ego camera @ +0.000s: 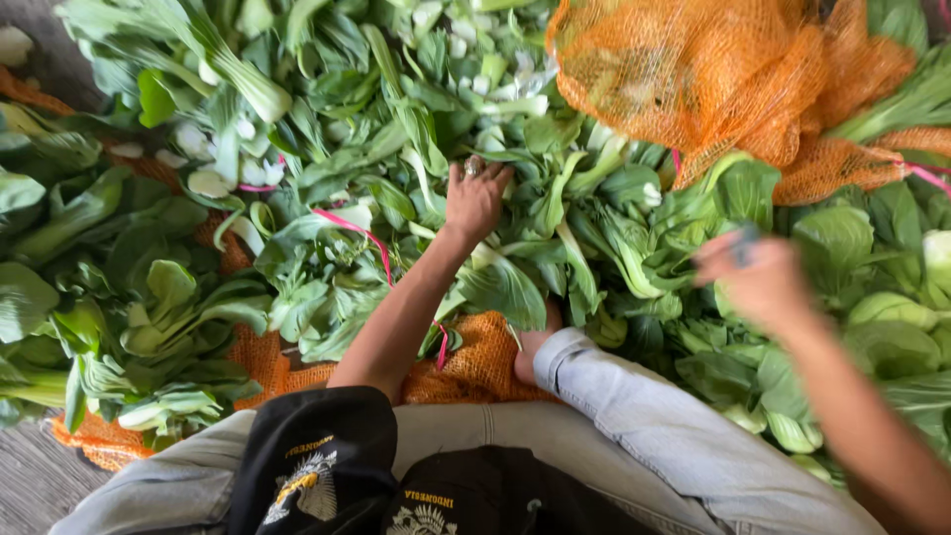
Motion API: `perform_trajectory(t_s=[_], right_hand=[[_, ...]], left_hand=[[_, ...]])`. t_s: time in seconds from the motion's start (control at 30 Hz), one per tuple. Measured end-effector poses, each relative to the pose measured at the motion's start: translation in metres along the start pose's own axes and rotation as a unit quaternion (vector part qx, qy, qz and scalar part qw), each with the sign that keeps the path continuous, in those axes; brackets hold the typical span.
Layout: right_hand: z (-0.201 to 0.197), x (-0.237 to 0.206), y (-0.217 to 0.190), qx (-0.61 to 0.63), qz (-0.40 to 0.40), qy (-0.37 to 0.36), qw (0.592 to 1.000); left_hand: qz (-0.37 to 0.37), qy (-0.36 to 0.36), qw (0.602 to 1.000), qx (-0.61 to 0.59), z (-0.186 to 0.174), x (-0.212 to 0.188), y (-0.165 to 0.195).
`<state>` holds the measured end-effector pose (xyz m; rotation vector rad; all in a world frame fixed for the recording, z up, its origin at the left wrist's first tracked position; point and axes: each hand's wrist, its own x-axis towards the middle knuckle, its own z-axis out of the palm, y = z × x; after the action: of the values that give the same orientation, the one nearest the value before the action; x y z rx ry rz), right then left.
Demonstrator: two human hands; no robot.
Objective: The person sits on the floor surrounded by piles of bok choy and uses a utility knife to trim the base of the stems. They pick up individual heads, cut away the root end, and toss the trimmed vegetable aside, repeating this process continuously.
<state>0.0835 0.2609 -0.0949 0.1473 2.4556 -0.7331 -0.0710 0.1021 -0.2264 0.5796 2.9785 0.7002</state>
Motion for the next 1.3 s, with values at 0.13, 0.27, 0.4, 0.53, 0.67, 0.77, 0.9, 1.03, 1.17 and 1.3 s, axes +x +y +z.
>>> perform_trajectory(t_s=[0.13,0.27,0.4,0.53,0.67,0.77,0.9,1.03,1.17,1.3], right_hand=[[-0.094,0.000,0.090,-0.224,-0.036,0.132,0.965],[-0.107,0.012,0.145,-0.331,0.041,0.051,0.941],[-0.087,0.019,0.126,-0.330,0.083,-0.016,0.940],[-0.102,0.019,0.110,-0.275,0.100,0.033,0.956],[-0.147,0.016,0.121,-0.117,0.104,0.063,0.986],[-0.197,0.002,0.137,0.167,0.108,0.068,0.978],[-0.262,-0.039,0.160,0.363,0.144,0.132,0.911],[-0.304,-0.082,0.186,0.461,0.197,0.159,0.851],[-0.330,-0.112,0.231,0.453,0.177,0.309,0.818],[-0.310,-0.117,0.270,0.548,0.105,0.420,0.716]], left_hand=[[-0.003,-0.051,0.999,-0.014,-0.015,0.001,-0.002],[-0.027,-0.036,0.991,-0.122,-0.020,-0.002,0.004],[-0.058,-0.082,0.974,-0.202,-0.024,-0.001,0.012],[-0.095,-0.120,0.879,-0.452,-0.030,0.003,0.004],[-0.112,-0.051,0.881,-0.457,-0.039,0.005,-0.009],[-0.103,0.039,0.920,-0.376,-0.038,0.007,-0.008],[-0.156,-0.013,0.872,-0.463,-0.045,0.015,0.002],[-0.108,-0.004,0.900,-0.422,-0.058,0.013,-0.013],[-0.089,0.075,0.909,-0.400,-0.065,0.014,-0.032],[-0.085,0.043,0.949,-0.301,-0.071,0.009,-0.005]])
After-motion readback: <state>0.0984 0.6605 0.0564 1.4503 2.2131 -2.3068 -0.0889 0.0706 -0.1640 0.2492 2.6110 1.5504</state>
